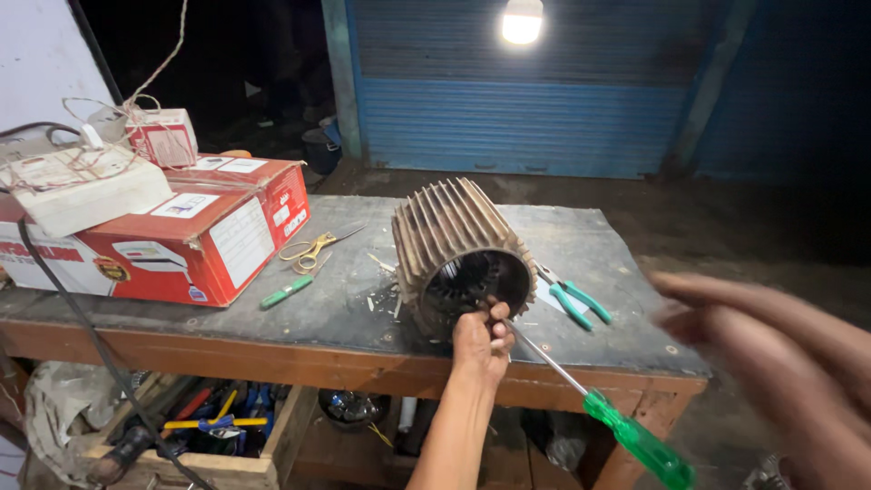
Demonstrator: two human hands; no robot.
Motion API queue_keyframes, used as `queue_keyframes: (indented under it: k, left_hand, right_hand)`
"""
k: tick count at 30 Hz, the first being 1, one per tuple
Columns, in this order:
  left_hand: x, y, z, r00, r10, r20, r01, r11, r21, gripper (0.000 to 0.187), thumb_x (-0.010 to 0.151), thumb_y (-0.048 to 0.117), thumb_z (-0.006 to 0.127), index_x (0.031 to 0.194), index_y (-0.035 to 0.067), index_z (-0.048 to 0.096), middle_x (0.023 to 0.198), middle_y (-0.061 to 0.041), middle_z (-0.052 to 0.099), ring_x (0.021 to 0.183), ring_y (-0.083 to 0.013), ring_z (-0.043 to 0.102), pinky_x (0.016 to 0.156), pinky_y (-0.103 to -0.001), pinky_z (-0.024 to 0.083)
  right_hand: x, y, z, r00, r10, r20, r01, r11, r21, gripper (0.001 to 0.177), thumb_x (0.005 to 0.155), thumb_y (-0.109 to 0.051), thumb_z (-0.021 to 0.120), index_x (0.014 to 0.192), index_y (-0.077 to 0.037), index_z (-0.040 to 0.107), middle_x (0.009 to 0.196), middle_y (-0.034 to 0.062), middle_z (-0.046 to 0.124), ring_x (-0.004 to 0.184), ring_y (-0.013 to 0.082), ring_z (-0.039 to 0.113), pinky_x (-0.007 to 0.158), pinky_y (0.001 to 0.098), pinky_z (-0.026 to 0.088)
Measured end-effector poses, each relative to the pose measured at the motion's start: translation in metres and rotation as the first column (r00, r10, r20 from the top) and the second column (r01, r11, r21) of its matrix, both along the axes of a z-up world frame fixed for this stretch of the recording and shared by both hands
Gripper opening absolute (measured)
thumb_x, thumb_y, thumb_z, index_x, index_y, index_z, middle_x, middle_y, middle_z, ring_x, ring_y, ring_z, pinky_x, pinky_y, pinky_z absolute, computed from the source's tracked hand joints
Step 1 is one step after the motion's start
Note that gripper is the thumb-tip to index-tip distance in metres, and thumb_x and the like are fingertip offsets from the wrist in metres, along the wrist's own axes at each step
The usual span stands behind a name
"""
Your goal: The person works on the internal components of a motor housing using a screwdriver, pliers, and a metal file. They use the screwdriver to push and separate wires inside the motor core, cut through specific segments with pliers, and use the file to adjust the edges of the motor housing.
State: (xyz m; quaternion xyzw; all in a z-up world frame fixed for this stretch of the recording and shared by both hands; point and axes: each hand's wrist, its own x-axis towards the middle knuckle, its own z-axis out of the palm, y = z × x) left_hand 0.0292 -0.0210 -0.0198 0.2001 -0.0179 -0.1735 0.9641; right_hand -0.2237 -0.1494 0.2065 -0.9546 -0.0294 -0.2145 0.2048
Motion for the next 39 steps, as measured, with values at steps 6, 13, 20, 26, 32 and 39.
queue_keyframes:
  k: [6, 13, 20, 26, 32, 39]
  left_hand:
    - [0.005, 0.001, 0.004, 0.998, -0.026, -0.050, 0.028, 0.999, 0.035, 0.023, 0.092, 0.005, 0.040, 0.090, 0.017, 0.059, 0.066, 0.003, 0.055, 0.043, -0.0055, 0.039, 0.032, -0.019, 0.024]
    - [-0.009, 0.001, 0.015, 0.998, 0.032, -0.054, -0.024, 0.990, 0.138, 0.016, 0.099, 0.012, 0.045, 0.089, 0.017, 0.057, 0.066, 0.001, 0.055, 0.045, -0.0069, 0.040, 0.034, -0.021, 0.025]
    - [0.000, -0.001, 0.001, 1.000, 0.029, 0.002, -0.029, 0.991, 0.127, 0.019, 0.099, 0.008, 0.042, 0.090, 0.016, 0.057, 0.066, 0.002, 0.055, 0.044, -0.0065, 0.039, 0.034, -0.022, 0.025]
    - [-0.002, -0.002, 0.007, 0.997, 0.067, -0.038, -0.058, 0.978, 0.203, 0.017, 0.101, 0.015, 0.045, 0.089, 0.018, 0.057, 0.064, 0.002, 0.053, 0.042, -0.0069, 0.038, 0.034, -0.022, 0.024]
    - [-0.006, 0.001, 0.005, 0.999, 0.022, -0.036, -0.018, 0.994, 0.109, 0.020, 0.097, 0.007, 0.043, 0.091, 0.017, 0.058, 0.067, 0.002, 0.056, 0.044, -0.0066, 0.040, 0.035, -0.021, 0.026]
    - [0.000, 0.010, 0.011, 0.993, -0.093, 0.071, 0.105, 0.975, -0.197, 0.020, 0.099, 0.009, 0.043, 0.091, 0.016, 0.060, 0.066, 0.004, 0.051, 0.045, -0.0059, 0.040, 0.037, -0.021, 0.027]
  right_hand:
    - [-0.017, 0.014, -0.045, 0.909, -0.197, 0.366, 0.108, 0.962, 0.250, 0.021, 0.093, -0.012, 0.058, 0.110, -0.006, 0.067, 0.104, 0.0131, 0.067, 0.087, 0.0258, 0.065, 0.078, 0.0415, 0.053]
    - [-0.024, -0.017, -0.044, 0.799, 0.037, 0.600, -0.361, 0.828, 0.430, 0.023, 0.088, -0.006, 0.052, 0.110, -0.004, 0.057, 0.101, 0.0104, 0.062, 0.085, 0.0137, 0.064, 0.080, 0.0308, 0.053]
    - [-0.026, 0.006, -0.080, 0.878, -0.104, 0.468, -0.154, 0.863, 0.482, 0.017, 0.092, -0.009, 0.053, 0.104, -0.003, 0.063, 0.094, 0.0135, 0.059, 0.068, 0.0188, 0.063, 0.072, 0.0359, 0.052]
    - [-0.011, 0.011, -0.082, 0.988, -0.150, -0.045, 0.152, 0.986, 0.064, 0.035, 0.085, -0.025, 0.066, 0.120, -0.019, 0.069, 0.109, 0.0063, 0.066, 0.097, 0.0197, 0.069, 0.088, 0.0384, 0.057]
    - [-0.001, 0.025, -0.066, 0.964, -0.203, -0.170, 0.169, 0.966, -0.194, 0.034, 0.087, -0.027, 0.061, 0.119, -0.023, 0.071, 0.103, 0.0082, 0.072, 0.098, 0.0262, 0.071, 0.089, 0.0442, 0.057]
    - [-0.005, 0.082, -0.015, 0.865, -0.299, -0.404, 0.180, 0.935, -0.307, 0.030, 0.091, -0.027, 0.052, 0.113, -0.019, 0.072, 0.092, 0.0137, 0.075, 0.096, 0.0341, 0.073, 0.090, 0.0504, 0.057]
